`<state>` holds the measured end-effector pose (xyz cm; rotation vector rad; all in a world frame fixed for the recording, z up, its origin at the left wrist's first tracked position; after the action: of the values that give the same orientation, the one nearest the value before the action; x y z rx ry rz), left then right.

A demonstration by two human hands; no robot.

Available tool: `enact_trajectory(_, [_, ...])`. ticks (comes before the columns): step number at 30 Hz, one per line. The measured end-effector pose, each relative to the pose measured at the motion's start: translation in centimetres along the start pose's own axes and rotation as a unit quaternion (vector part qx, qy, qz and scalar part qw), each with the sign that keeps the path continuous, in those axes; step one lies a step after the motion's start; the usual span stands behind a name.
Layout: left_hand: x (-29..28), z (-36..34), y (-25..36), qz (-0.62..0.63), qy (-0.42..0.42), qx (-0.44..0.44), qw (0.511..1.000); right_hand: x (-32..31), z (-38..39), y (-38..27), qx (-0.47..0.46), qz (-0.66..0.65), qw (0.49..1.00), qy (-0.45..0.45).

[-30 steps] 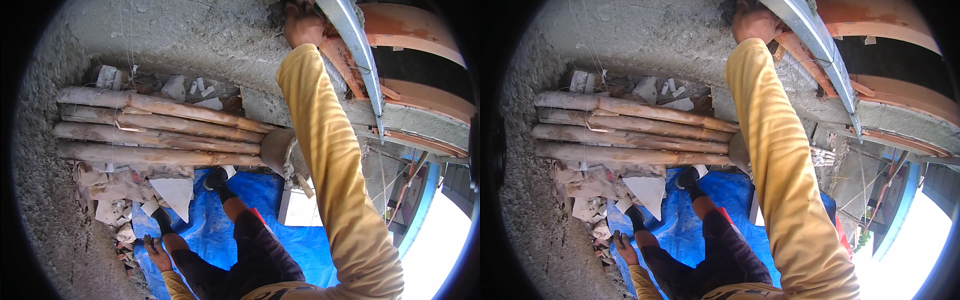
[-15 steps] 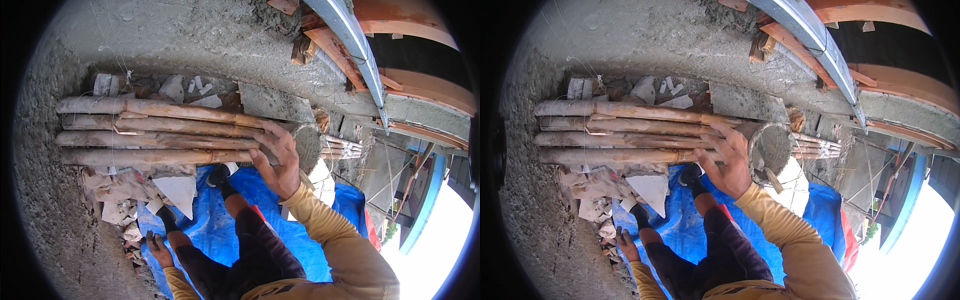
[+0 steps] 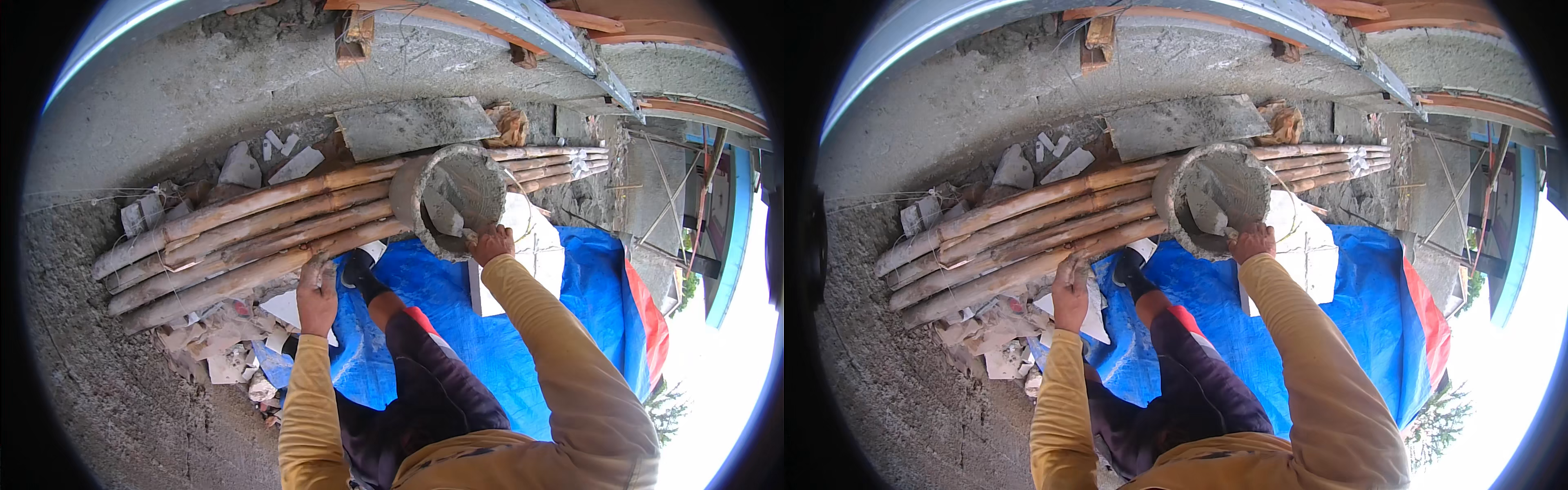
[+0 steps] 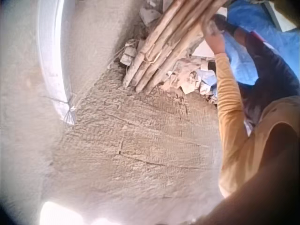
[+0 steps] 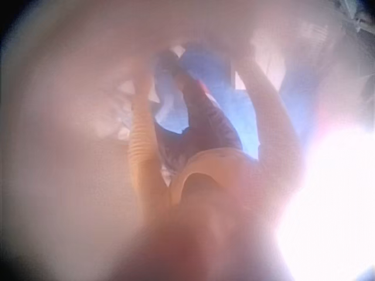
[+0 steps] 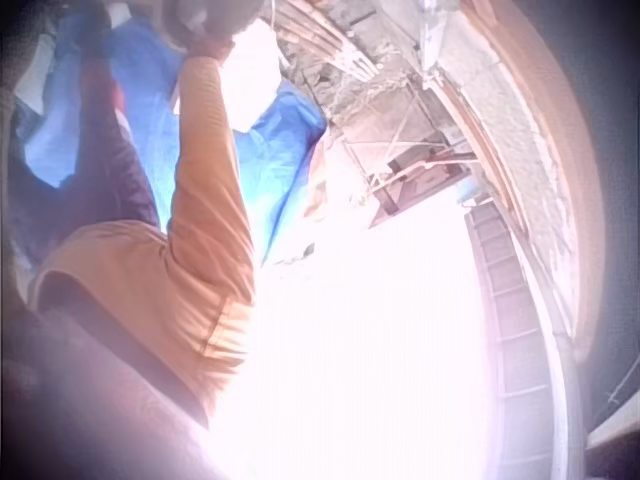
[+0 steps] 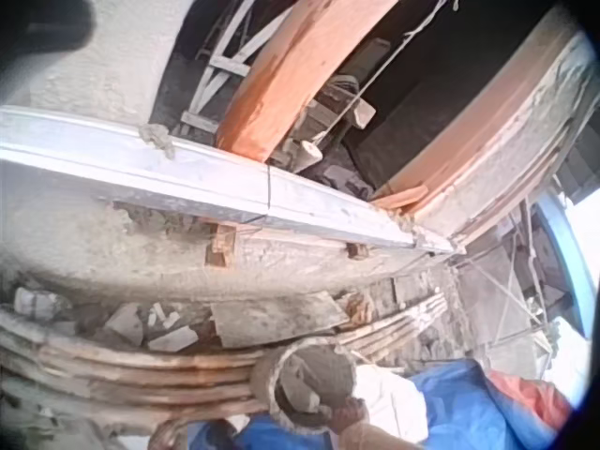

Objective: The person scoops cement from a bucket using a trowel and applies it to a wall surface, smoothing it along a metal guide. The person then uses a shovel to mix a pile of cement on the ground.

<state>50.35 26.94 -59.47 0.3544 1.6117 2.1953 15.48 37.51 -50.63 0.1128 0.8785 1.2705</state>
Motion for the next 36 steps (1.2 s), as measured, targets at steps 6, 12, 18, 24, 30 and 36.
enact_trajectory(6, [7.9, -9.4, 5.5, -0.109, -0.142, -0.043, 0.983, -1.1, -1.6, 3.1, 0.007, -0.198, 0.972, -0.123])
enact_trajectory(12, [14.7, -12.1, 6.3, -0.22, -0.233, -0.074, 0.944, -6.4, -5.2, 4.0, -0.06, -0.182, 0.968, -0.162])
enact_trajectory(18, [14.8, -12.0, 6.8, -0.141, -0.237, -0.087, 0.957, -7.6, -1.3, -2.1, -0.315, -0.015, 0.948, 0.046])
enact_trajectory(24, [14.8, -11.2, 5.3, -0.107, -0.22, -0.137, 0.96, -4.7, 1.0, 3.7, -0.345, -0.083, 0.933, -0.064])
enact_trajectory(30, [16.8, -9.2, 7.8, -0.121, -0.191, -0.033, 0.974, -3.3, -2.0, 10.0, -0.134, -0.131, 0.98, -0.064])
enact_trajectory(36, [17.7, -7.4, 7.8, -0.169, -0.207, -0.129, 0.955, -0.2, -1.7, 3.3, -0.192, -0.191, 0.952, -0.144])
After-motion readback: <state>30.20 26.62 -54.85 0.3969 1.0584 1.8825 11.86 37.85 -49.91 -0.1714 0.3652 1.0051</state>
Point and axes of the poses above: each hand's wrist, its own z-axis away from the middle knuckle, its own x-axis out of the palm, y = z × x, the point moved 3 cm from there along -z, towards the middle knuckle, and after that the axes turned 7 degrees about -y, right-handed, at the moved point
